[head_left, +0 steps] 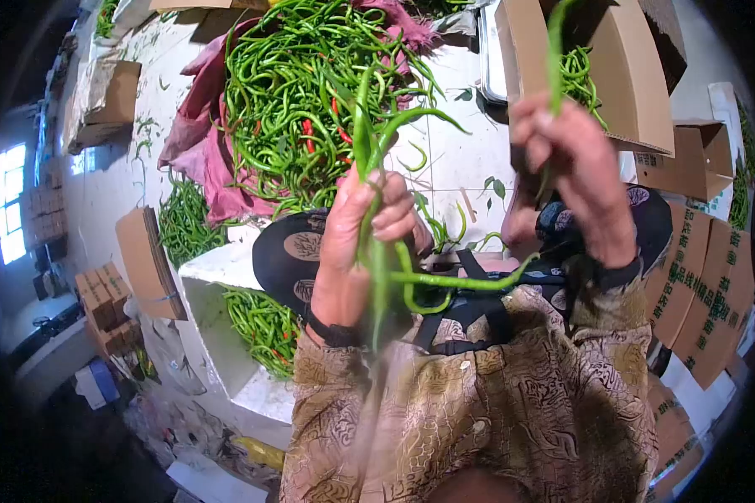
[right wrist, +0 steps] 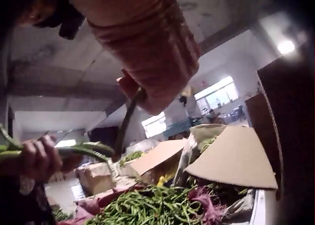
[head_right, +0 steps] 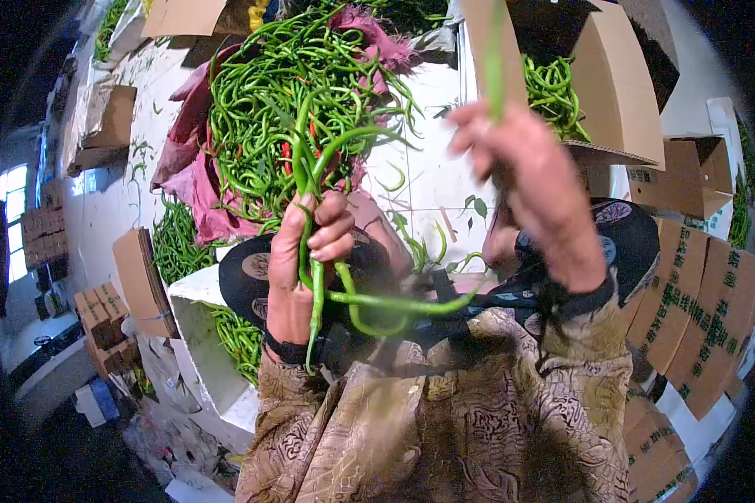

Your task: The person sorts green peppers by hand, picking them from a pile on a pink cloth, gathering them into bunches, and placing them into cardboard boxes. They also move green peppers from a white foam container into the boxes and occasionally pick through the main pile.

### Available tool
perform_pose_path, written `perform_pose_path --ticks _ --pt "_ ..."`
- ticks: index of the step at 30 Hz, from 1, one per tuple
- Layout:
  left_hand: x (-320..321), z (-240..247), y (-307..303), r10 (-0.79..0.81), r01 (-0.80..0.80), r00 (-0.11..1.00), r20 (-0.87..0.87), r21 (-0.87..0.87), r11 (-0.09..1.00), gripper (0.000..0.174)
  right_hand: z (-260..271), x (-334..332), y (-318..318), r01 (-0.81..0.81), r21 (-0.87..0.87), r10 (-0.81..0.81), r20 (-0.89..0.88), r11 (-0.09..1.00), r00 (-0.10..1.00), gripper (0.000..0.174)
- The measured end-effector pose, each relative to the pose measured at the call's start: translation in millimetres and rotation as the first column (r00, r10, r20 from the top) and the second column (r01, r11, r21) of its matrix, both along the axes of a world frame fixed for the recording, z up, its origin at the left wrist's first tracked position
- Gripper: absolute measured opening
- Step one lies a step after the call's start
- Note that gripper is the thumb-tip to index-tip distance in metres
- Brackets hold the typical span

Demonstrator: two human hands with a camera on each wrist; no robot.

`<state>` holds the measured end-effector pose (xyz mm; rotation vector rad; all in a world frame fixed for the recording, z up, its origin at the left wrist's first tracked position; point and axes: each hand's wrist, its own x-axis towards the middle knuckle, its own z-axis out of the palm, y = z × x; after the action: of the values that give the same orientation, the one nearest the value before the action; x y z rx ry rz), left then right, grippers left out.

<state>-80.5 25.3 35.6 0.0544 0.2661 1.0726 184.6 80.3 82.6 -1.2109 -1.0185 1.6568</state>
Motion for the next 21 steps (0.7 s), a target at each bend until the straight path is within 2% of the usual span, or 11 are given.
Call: perform_pose_path --ticks 3,5,7,8,9,11,13,15,17,19,21 --pt "6 -1 1 0.087 -0.079 0.994 0.06 -0.116 0.99 0.04 11 -38 -37 -0.405 -0.275 0.45 0.125 0.872 0.884 0.041" --pt "14 6 2 0.113 -0.098 0.991 0.069 -0.193 0.976 0.059 -10 -60 -63 -0.532 0.013 0.508 0.277 0.847 0.815 0.048" --pt "17 -7 -1 0.094 -0.062 0.981 0.171 -0.183 0.981 0.059 -28 -72 -75 -0.591 -0.015 0.586 0.152 0.807 0.796 0.055" --pt "19 -12 1 0.092 -0.06 0.981 0.174 -0.18 0.982 0.059 -33 -71 -72 -0.699 -0.089 0.704 0.114 0.71 0.701 0.045" --pt "20 -17 5 0.127 -0.095 0.976 0.174 -0.181 0.979 0.059 -35 -73 -76 -0.699 -0.088 0.704 0.117 0.71 0.7 0.045" --pt "21 -20 6 0.168 -0.136 0.97 0.174 -0.178 0.975 0.059 -40 -81 -86 -0.626 -0.285 0.492 -0.421 0.726 0.762 0.033" --pt "22 -22 8 0.152 -0.148 0.987 0.056 -0.068 0.987 0.056 -46 -76 -85 -0.682 -0.243 0.556 -0.426 0.689 0.714 0.026" --pt "20 -23 9 0.139 -0.138 0.988 0.069 -0.029 0.99 0.053 -37 -67 -83 -0.677 -0.112 0.664 -0.136 0.727 0.736 0.024" --pt "22 -23 11 0.198 -0.198 0.98 -0.02 -0.021 0.98 0.047 -49 -53 -82 -0.733 -0.052 0.72 -0.151 0.678 0.677 0.023" --pt "21 -25 15 0.227 -0.226 0.974 0.006 -0.055 0.972 0.043 -41 -39 -82 -0.768 -0.344 0.778 -0.144 0.54 0.612 0.026" --pt "19 -30 21 0.287 -0.279 0.956 0.052 -0.126 0.952 0.036 -43 -23 -84 -0.788 -0.389 0.849 -0.027 0.478 0.528 0.028"
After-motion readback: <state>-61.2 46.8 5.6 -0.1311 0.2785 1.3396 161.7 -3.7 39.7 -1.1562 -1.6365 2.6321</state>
